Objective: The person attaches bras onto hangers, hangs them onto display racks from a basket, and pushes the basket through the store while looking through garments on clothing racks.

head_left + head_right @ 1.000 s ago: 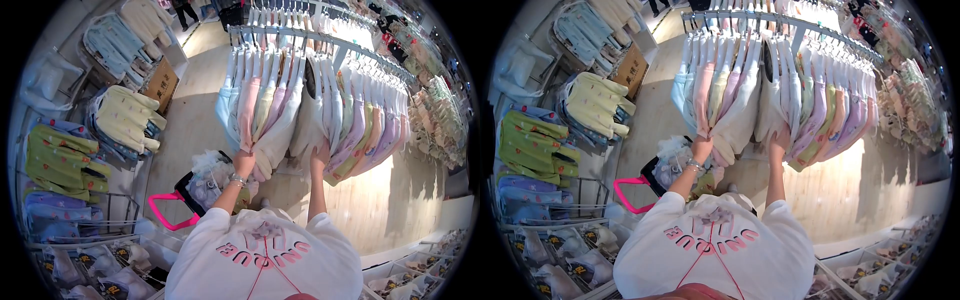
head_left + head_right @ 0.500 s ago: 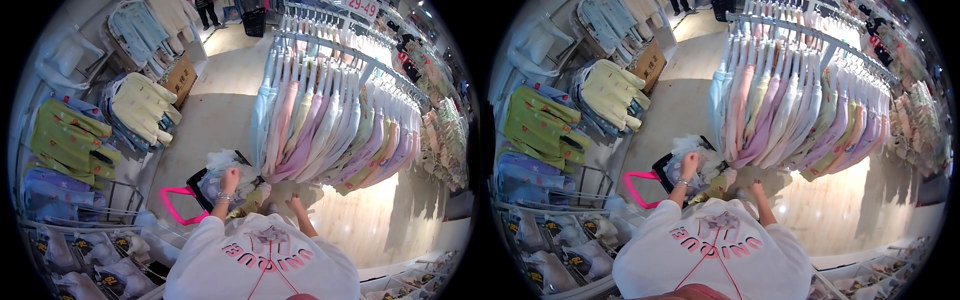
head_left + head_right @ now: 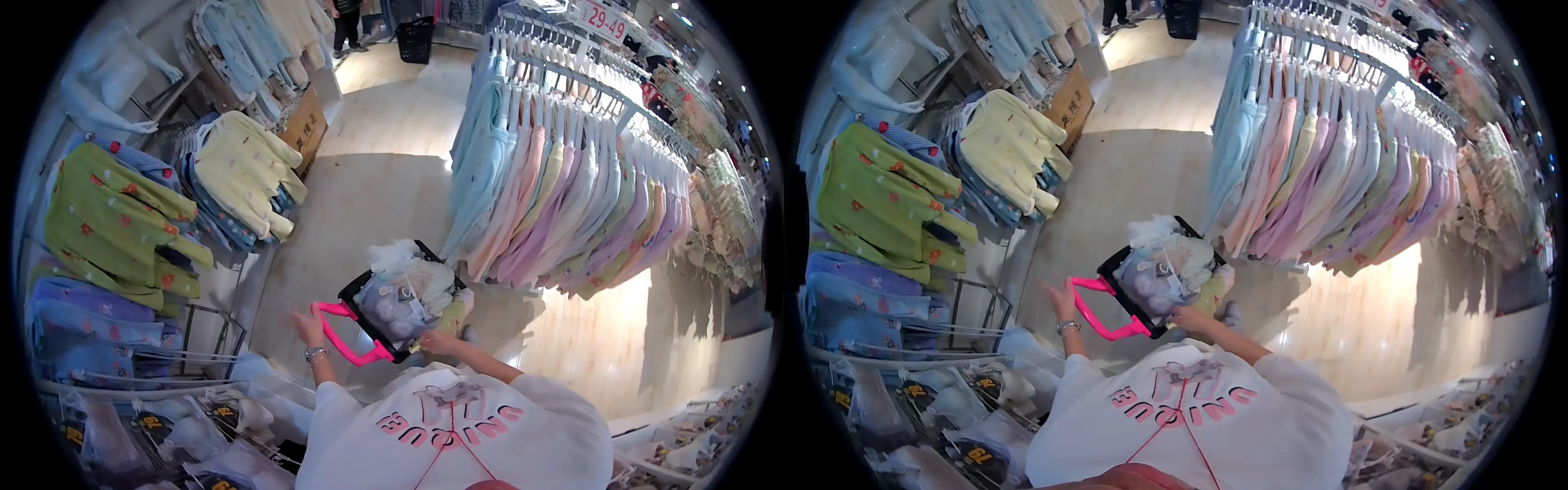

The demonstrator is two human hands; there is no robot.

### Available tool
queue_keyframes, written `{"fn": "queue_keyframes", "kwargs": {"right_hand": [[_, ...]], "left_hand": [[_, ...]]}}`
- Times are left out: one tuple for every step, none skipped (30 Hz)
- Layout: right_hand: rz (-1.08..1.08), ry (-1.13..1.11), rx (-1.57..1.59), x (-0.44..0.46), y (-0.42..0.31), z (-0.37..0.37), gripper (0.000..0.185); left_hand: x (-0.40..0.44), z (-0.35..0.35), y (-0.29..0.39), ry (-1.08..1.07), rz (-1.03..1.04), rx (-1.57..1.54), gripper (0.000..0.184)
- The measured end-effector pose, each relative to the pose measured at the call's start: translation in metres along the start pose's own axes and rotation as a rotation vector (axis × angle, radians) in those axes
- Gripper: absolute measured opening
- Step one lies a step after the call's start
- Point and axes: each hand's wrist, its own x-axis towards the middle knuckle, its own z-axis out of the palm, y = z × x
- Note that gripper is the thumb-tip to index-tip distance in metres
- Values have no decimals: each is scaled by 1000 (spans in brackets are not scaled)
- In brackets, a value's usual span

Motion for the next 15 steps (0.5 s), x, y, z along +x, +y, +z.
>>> {"fn": "queue_keyframes", "kwargs": {"right_hand": [[-47,37,238,15,-21,21,35],[-132,47,293,20,-52,33,35],[-219,63,345,23,-85,40,35],[-276,14,327,32,-104,48,40],[-334,-38,311,35,-117,57,44],[-228,38,238,32,-128,67,46],[-125,112,168,27,-142,75,49],[-23,188,98,21,-157,77,51],[-12,218,83,13,-161,68,53],[2,200,69,14,-160,61,52],[18,183,55,14,-153,58,50],[36,167,39,12,-147,55,48],[57,180,107,23,-127,68,47],[88,159,97,17,-123,63,46],[116,139,86,11,-119,57,45]], "left_hand": [[-3,2,-5,-235,-209,-406,53],[-7,3,-4,-474,-427,-809,53],[-10,4,1,-715,-651,-1208,53],[-14,1,11,-675,-676,-1241,50],[-18,-2,20,-633,-701,-1270,47],[-21,-9,27,-588,-724,-1295,43],[-24,-5,24,-556,-677,-1292,40],[-26,4,23,-523,-624,-1289,37],[-27,11,20,-492,-568,-1288,34],[-30,11,22,-464,-559,-1273,33],[-37,10,26,-438,-551,-1258,33],[-46,8,32,-414,-544,-1247,32],[-57,3,38,-426,-547,-1235,33],[-70,-2,43,-434,-548,-1226,34],[-83,-6,48,-438,-547,-1220,36]]}}
